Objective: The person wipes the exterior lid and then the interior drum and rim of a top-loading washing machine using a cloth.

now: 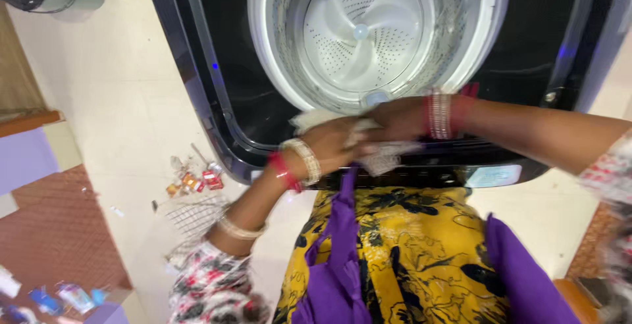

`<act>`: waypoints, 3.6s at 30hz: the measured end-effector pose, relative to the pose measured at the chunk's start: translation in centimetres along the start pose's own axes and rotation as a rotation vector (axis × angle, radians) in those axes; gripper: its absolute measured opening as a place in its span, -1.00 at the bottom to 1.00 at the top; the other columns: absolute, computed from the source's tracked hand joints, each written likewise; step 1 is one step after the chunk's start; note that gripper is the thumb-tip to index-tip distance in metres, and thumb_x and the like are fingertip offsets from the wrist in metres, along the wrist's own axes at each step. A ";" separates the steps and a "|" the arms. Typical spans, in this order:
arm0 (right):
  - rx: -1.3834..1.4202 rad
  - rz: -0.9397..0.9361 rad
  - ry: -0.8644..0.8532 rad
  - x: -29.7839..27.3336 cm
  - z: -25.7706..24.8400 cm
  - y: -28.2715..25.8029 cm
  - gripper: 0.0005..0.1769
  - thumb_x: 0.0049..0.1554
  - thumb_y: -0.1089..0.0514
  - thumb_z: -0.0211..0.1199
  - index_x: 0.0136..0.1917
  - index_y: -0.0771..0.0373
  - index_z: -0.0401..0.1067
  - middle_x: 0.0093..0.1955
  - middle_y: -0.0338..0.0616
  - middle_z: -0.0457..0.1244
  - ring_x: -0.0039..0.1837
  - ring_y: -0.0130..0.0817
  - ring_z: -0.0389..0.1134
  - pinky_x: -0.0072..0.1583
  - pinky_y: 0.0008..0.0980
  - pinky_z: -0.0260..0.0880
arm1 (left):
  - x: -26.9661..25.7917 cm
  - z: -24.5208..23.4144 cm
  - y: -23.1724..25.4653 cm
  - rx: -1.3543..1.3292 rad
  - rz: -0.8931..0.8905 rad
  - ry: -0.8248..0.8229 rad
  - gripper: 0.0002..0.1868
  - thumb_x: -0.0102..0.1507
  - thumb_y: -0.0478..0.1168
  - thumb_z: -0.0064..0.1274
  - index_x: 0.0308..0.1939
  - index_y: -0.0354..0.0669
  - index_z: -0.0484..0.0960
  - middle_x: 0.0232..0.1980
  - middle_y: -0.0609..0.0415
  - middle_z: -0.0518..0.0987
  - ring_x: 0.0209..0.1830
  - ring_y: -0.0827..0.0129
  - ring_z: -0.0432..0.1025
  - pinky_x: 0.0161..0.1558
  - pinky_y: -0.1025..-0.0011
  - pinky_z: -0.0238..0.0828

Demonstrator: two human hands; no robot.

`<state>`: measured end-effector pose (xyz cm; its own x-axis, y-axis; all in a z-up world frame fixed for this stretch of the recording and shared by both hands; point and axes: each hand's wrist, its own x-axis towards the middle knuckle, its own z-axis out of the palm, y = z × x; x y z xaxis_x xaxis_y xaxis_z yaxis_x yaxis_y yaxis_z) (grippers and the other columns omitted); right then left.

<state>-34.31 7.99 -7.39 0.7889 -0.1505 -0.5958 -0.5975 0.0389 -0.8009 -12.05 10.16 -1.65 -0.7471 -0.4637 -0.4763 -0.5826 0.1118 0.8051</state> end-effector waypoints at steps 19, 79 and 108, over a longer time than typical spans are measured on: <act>-0.723 0.360 0.042 -13.1 -2.9 1.4 -0.14 0.12 -0.46 -0.04 0.56 -0.05 0.08 0.56 -0.09 0.04 0.64 -0.08 -0.08 0.57 0.25 -0.39 | 13.7 5.8 4.9 -0.045 -0.025 -0.217 0.11 0.32 0.48 -0.32 0.46 -0.57 0.08 0.40 -0.51 0.33 0.43 -0.12 0.30 0.40 0.19 0.22; 0.059 -0.461 1.665 28.8 -10.0 -4.0 0.12 0.13 0.02 0.36 0.72 0.17 -0.26 0.77 -0.01 -0.44 0.79 -0.01 -0.45 0.76 -0.04 -0.30 | 1.4 -22.3 -7.7 1.255 -0.185 0.255 0.23 0.24 0.65 -0.55 0.69 -0.21 -0.06 0.74 -0.05 -0.09 0.74 0.20 -0.26 0.63 0.12 -0.42; -0.210 -0.446 1.043 23.1 0.5 -3.8 -0.03 0.10 0.05 0.35 0.59 -0.58 -0.05 0.72 0.16 -0.58 0.70 0.30 -0.50 0.63 -0.08 -0.21 | -3.6 -14.1 -7.5 1.345 -0.335 -0.025 0.27 0.17 0.72 -0.68 0.52 -0.31 0.16 0.62 -0.11 0.11 0.66 0.17 -0.21 0.55 0.09 -0.42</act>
<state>-13.71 4.82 -18.13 0.4925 -0.8564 0.1550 -0.3842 -0.3737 -0.8442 -0.48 -1.42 -1.02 -0.5088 -0.6221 -0.5951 -0.5803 0.7584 -0.2967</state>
